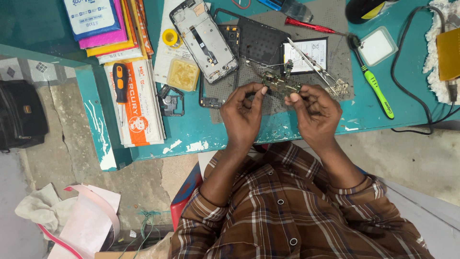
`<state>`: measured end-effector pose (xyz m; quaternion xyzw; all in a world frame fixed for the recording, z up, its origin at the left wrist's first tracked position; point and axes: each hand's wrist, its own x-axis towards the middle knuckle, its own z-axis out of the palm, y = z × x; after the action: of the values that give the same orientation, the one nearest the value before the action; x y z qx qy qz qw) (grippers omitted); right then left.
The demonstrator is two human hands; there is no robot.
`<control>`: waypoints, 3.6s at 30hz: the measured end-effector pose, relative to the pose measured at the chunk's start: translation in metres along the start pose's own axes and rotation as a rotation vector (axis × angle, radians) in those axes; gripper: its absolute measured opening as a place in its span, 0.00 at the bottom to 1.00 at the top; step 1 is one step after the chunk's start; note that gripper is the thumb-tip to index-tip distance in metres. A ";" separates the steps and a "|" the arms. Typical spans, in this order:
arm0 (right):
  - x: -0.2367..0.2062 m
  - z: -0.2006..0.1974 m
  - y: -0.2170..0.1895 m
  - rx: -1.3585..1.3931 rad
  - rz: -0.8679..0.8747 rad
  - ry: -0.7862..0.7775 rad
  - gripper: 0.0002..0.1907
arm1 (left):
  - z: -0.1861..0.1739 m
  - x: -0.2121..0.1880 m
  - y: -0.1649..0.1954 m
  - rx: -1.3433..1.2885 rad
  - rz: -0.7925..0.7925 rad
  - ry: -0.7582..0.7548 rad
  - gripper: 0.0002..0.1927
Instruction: The person disassembles a mobile phone, using a metal pry tool to separate the housing and lift out the battery, then works on the exposed motherboard. They apply liquid from a bottle onto the board, brush and pick at its components, and handle small parts while continuing to work on the phone internals.
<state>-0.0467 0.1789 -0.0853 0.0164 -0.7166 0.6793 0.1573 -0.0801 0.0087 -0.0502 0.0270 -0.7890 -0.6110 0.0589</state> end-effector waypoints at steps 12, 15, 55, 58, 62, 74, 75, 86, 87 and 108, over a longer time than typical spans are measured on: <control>0.002 0.004 -0.004 -0.018 0.035 0.043 0.11 | 0.001 -0.003 0.000 0.017 0.007 -0.014 0.07; 0.004 0.006 -0.003 -0.011 0.027 0.081 0.11 | -0.003 -0.002 0.003 0.009 0.000 -0.009 0.07; 0.011 0.008 -0.027 -0.189 -0.044 -0.107 0.09 | -0.006 0.012 0.027 0.528 0.363 -0.132 0.08; 0.011 0.009 -0.029 -0.185 -0.057 -0.120 0.08 | -0.007 0.012 0.026 0.524 0.380 -0.148 0.08; 0.010 0.010 -0.027 -0.175 -0.063 -0.123 0.09 | -0.006 0.013 0.022 0.524 0.397 -0.143 0.08; 0.006 0.009 -0.013 -0.057 0.016 -0.004 0.10 | -0.009 0.012 0.020 0.456 0.403 -0.009 0.07; 0.006 0.009 -0.012 -0.029 0.033 0.004 0.10 | -0.010 0.013 0.021 0.429 0.383 -0.015 0.07; 0.005 0.010 -0.041 -0.521 -0.424 -0.124 0.13 | -0.023 -0.002 0.010 -0.686 -0.371 -0.228 0.24; 0.005 0.011 -0.044 -0.527 -0.428 -0.147 0.13 | -0.024 -0.003 0.008 -0.660 -0.368 -0.231 0.25; 0.012 0.015 -0.047 -0.479 -0.345 -0.094 0.10 | -0.021 -0.002 0.001 -0.655 -0.373 -0.176 0.23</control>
<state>-0.0501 0.1633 -0.0376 0.1316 -0.8496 0.4527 0.2365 -0.0755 -0.0113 -0.0439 0.0972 -0.5358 -0.8307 -0.1158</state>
